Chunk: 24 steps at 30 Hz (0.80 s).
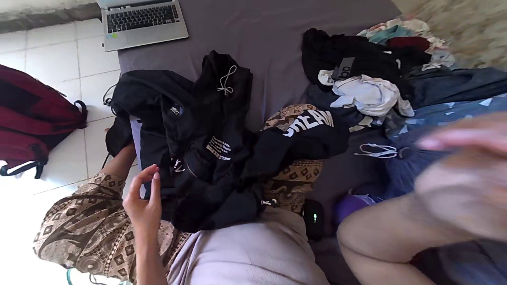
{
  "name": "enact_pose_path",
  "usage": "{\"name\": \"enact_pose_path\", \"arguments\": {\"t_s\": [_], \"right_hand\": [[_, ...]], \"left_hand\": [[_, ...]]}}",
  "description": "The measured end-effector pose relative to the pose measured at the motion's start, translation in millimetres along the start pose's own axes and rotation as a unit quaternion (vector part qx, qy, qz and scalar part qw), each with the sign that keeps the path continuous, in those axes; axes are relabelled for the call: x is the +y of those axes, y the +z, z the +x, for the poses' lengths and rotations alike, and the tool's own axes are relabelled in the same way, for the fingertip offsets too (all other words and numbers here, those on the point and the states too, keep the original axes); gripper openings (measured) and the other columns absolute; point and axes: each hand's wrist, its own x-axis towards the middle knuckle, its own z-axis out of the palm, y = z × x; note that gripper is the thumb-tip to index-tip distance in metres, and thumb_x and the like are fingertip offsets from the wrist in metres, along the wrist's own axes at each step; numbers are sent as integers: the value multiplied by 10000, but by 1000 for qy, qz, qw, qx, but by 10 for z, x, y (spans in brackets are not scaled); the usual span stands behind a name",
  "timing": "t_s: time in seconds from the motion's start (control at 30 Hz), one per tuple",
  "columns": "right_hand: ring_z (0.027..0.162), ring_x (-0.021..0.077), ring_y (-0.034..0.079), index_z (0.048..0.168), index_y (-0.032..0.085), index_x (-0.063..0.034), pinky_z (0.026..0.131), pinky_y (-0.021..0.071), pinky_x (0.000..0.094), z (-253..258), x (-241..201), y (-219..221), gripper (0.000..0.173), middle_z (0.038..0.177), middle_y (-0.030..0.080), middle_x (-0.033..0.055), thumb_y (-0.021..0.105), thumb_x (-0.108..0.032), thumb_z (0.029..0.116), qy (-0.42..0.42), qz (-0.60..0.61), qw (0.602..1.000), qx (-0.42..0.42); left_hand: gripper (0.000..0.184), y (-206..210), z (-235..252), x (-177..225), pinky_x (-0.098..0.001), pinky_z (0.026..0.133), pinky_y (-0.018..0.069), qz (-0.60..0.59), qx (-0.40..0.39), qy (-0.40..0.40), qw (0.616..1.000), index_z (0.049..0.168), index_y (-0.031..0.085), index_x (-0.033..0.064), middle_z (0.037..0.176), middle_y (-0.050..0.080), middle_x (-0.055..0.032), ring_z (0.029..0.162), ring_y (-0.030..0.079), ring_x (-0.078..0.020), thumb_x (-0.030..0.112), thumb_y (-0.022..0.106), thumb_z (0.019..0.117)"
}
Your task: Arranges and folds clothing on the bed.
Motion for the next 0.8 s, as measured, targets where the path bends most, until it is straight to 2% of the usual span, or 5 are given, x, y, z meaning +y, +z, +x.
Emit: {"name": "enact_pose_path", "arguments": {"t_s": [0.13, 0.27, 0.57, 0.7, 0.8], "right_hand": [[1078, 238, 661, 1167, 751, -99, 902, 544, 405, -76, 245, 553, 487, 1103, 718, 110, 721, -492, 881, 21, 8, 946, -324], [1429, 524, 366, 1510, 502, -89, 1153, 261, 682, -301, 268, 1169, 814, 1543, 415, 294, 886, -234, 807, 184, -1, 705, -685], [1107, 447, 641, 1078, 766, 37, 1029, 402, 599, -285, 354, 1188, 300, 1106, 724, 245, 565, 145, 884, 154, -22, 696, -701], [1233, 441, 579, 1237, 718, 10, 1119, 321, 595, -159, 382, 1123, 319, 1253, 683, 237, 643, 32, 928, 186, -25, 621, -761], [1318, 421, 542, 1326, 667, 5, 1143, 313, 601, -155, 395, 1039, 424, 1368, 632, 216, 744, -143, 936, 136, 66, 660, -736]], "left_hand": [[438, -116, -134, -70, -588, 957, 494, 110, -98, -102, 984, 1293, 600, -122, 1248, 648, -315, 1129, 655, -421, 205, 585, 1002], [613, -130, -86, -127, -770, 1063, 287, 164, -218, -257, 927, 1464, 467, -83, 1447, 473, -373, 1345, 444, -574, 296, 636, 1013], [631, 156, 444, -904, -651, 1149, 289, 118, -89, -308, 940, 1470, 412, -128, 1487, 414, -384, 1410, 377, -538, 286, 600, 1033], [603, 275, 675, -1077, -545, 1104, 402, 81, -17, -314, 946, 1419, 443, -164, 1339, 554, -387, 1282, 532, -500, 227, 647, 1008], [536, 249, 790, -974, -486, 1077, 439, 35, -61, -358, 931, 1440, 423, -139, 1325, 573, -365, 1243, 583, -426, 178, 590, 1042]]}}
